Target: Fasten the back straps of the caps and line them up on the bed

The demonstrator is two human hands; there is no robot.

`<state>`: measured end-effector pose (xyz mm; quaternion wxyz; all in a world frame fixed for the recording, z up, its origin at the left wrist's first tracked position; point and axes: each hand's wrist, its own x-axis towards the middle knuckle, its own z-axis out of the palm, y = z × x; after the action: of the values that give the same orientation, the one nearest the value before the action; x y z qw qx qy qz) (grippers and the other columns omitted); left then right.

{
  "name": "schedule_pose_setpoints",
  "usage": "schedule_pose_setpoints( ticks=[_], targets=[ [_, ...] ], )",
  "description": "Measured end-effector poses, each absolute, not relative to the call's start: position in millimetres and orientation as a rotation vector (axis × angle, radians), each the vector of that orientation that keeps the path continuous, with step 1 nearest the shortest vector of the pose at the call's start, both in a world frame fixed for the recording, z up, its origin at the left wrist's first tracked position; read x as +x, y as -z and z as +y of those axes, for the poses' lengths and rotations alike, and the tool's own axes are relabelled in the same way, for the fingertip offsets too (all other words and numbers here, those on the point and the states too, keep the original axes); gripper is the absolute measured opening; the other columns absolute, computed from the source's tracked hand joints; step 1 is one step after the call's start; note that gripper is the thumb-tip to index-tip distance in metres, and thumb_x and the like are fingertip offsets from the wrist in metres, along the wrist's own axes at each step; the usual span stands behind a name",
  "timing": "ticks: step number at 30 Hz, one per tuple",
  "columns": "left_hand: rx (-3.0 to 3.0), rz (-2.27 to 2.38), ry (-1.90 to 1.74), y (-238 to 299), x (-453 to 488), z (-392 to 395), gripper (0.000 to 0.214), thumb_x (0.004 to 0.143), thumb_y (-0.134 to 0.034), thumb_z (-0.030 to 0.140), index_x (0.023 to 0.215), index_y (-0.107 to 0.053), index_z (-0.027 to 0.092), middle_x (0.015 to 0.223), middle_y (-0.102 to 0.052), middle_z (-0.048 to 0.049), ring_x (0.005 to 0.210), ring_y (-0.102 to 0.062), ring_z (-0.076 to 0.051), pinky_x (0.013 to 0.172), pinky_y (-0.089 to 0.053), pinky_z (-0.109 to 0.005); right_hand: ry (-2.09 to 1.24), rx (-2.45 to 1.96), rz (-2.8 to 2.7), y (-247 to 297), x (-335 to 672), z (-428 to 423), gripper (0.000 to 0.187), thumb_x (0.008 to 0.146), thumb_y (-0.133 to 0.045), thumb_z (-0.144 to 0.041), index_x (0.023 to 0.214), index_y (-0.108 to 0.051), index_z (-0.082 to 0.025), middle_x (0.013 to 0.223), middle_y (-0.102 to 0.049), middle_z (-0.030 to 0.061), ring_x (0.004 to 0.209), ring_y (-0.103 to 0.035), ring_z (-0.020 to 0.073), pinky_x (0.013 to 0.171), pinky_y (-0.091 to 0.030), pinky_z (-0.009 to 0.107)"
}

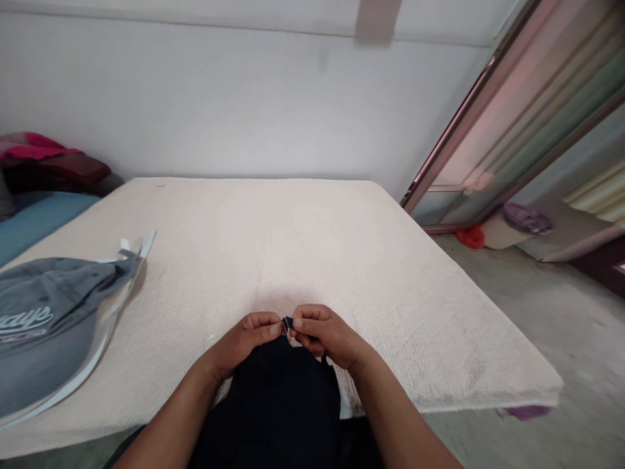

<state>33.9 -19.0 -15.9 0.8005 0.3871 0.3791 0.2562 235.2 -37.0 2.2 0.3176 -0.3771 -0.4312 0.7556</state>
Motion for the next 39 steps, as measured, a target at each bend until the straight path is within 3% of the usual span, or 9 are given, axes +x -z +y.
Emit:
schedule_pose_setpoints(
  ticks=[11, 19, 28, 39],
  targets=[
    [0.856, 0.782, -0.538, 14.4, 34.2, -18.4, 0.014, 0.076, -0.07, 0.029, 0.082, -0.071, 0.016, 0.07, -0.064, -0.0014, 0.057, -0.054, -0.008, 0.056, -0.038, -0.019, -1.995, -0.998, -1.124, -1.9, 236.3, -36.1, 0.025, 0.084, -0.058, -0.038, 0.073, -0.057, -0.015, 0.052, -0.041, -0.0064, 0.041, -0.025, 0.0037, 0.04, -0.016, 0.02],
    [0.933, 0.825, -0.488, 15.5, 36.4, -17.2, 0.017, 0.076, -0.068, 0.032, 0.082, -0.069, 0.016, 0.071, -0.064, -0.0016, 0.058, -0.052, -0.009, 0.056, -0.037, -0.02, -1.942, -1.03, -1.227, -6.7, 234.1, -38.9, 0.025, 0.08, -0.063, -0.036, 0.069, -0.054, -0.016, 0.058, -0.045, -0.0039, 0.049, -0.033, 0.0051, 0.043, -0.021, 0.019],
    [0.84, 0.816, -0.572, 25.3, 32.5, -20.1, 0.019, 0.074, -0.071, 0.033, 0.084, -0.069, 0.016, 0.066, -0.061, 0.0005, 0.053, -0.048, -0.007, 0.052, -0.036, -0.019, -1.99, -1.001, -1.08, -2.3, 238.3, -38.0, 0.027, 0.083, -0.06, -0.038, 0.07, -0.054, -0.015, 0.052, -0.041, -0.0067, 0.04, -0.024, 0.0028, 0.04, -0.014, 0.019],
    [0.895, 0.816, -0.527, 18.2, 35.1, -18.5, 0.022, 0.075, -0.069, 0.035, 0.084, -0.069, 0.015, 0.069, -0.064, -0.0013, 0.057, -0.053, -0.01, 0.056, -0.037, -0.021, -2.016, -1.005, -1.117, -4.2, 233.8, -39.6, 0.024, 0.081, -0.062, -0.037, 0.073, -0.058, -0.015, 0.057, -0.046, -0.0046, 0.044, -0.032, 0.0034, 0.04, -0.018, 0.018]
  ],
)
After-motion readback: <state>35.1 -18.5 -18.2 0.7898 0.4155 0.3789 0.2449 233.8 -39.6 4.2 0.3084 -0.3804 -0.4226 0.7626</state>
